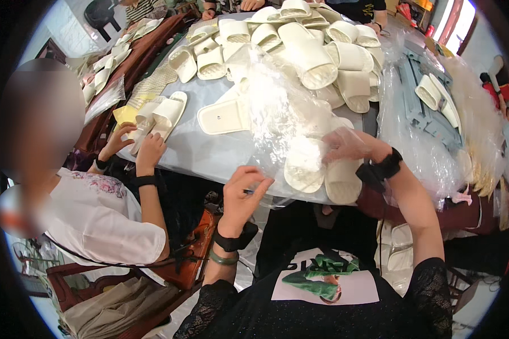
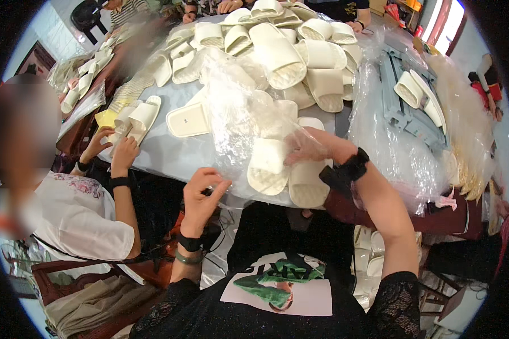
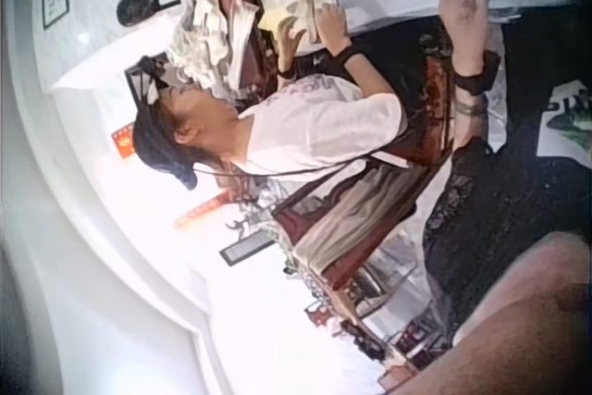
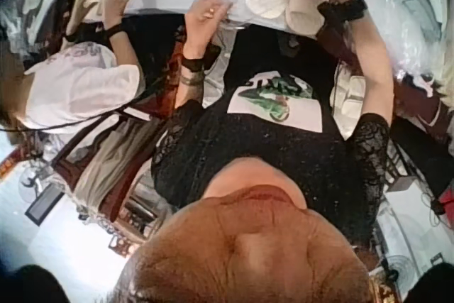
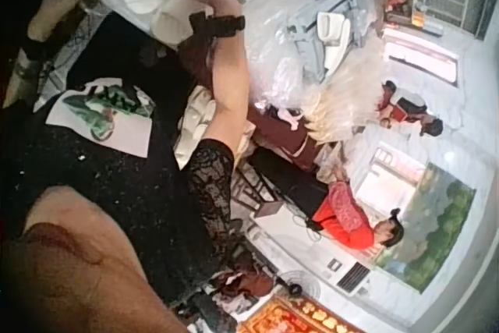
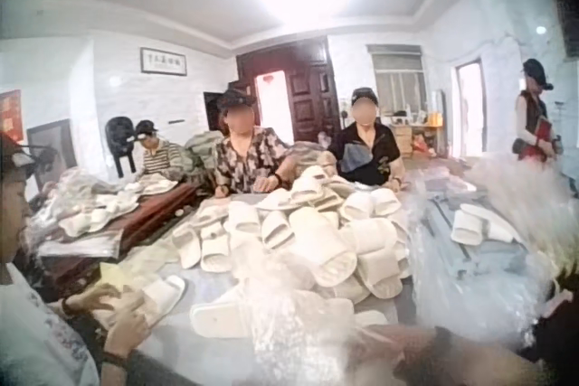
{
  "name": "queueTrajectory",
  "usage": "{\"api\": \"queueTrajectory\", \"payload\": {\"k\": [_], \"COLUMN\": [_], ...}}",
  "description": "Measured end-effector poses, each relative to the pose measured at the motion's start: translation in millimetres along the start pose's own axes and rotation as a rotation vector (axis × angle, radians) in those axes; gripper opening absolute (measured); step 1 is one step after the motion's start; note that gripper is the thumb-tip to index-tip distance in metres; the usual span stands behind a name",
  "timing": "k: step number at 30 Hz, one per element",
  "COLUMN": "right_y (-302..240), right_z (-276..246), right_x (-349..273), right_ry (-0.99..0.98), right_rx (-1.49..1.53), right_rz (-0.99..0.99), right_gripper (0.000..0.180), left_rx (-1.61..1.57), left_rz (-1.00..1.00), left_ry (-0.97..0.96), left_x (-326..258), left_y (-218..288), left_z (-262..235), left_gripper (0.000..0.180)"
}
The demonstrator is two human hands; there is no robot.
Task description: Packing white slippers into clear plastic bags and placing them in a yellow crate.
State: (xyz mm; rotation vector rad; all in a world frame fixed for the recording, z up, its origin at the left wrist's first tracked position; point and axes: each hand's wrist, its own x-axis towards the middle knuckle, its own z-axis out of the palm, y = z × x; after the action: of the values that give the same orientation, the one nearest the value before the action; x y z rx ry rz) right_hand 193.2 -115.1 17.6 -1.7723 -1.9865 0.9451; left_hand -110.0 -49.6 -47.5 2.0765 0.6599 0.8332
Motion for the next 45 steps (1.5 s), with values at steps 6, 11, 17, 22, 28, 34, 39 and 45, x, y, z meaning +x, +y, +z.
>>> {"api": "queueTrajectory", "payload": {"k": [6,11,17,22,28,34,39,45], "right_y": [-49,-64,-31,-35,-10,24,59,53], "right_z": [-24,-34,-27,-33,-31,-30,-41,-19], "right_x": [-43,-118,-209,-246,-259,-228,-205,-193], "right_ry": [0.036,0.320,0.735,0.802,0.712,1.005,1.170,1.156], "right_rx": [0.099,0.405,0.643,0.498,0.279,0.272,0.288,0.924], "right_rz": [0.040,0.209,0.105,0.399,0.451,0.494,0.545,0.058], "right_gripper": [0.032,0.025,0.030,0.029,0.029,0.031,0.020,0.032], "left_rx": [-0.329,-0.071,0.166,0.166,0.099,0.096,0.068,0.381], "left_rz": [-0.027,0.003,0.399,0.313,0.530,0.412,0.538,0.458], "left_ry": [0.658,0.576,0.221,-0.141,-0.170,-0.390,-0.325,-0.152], "left_x": [12,40,114,139,127,90,86,95], "left_y": [23,51,76,123,143,168,160,173], "left_z": [-14,-23,40,120,165,169,196,196], "left_gripper": [0.046,0.038,0.034,0.034,0.039,0.038,0.043,0.046]}}
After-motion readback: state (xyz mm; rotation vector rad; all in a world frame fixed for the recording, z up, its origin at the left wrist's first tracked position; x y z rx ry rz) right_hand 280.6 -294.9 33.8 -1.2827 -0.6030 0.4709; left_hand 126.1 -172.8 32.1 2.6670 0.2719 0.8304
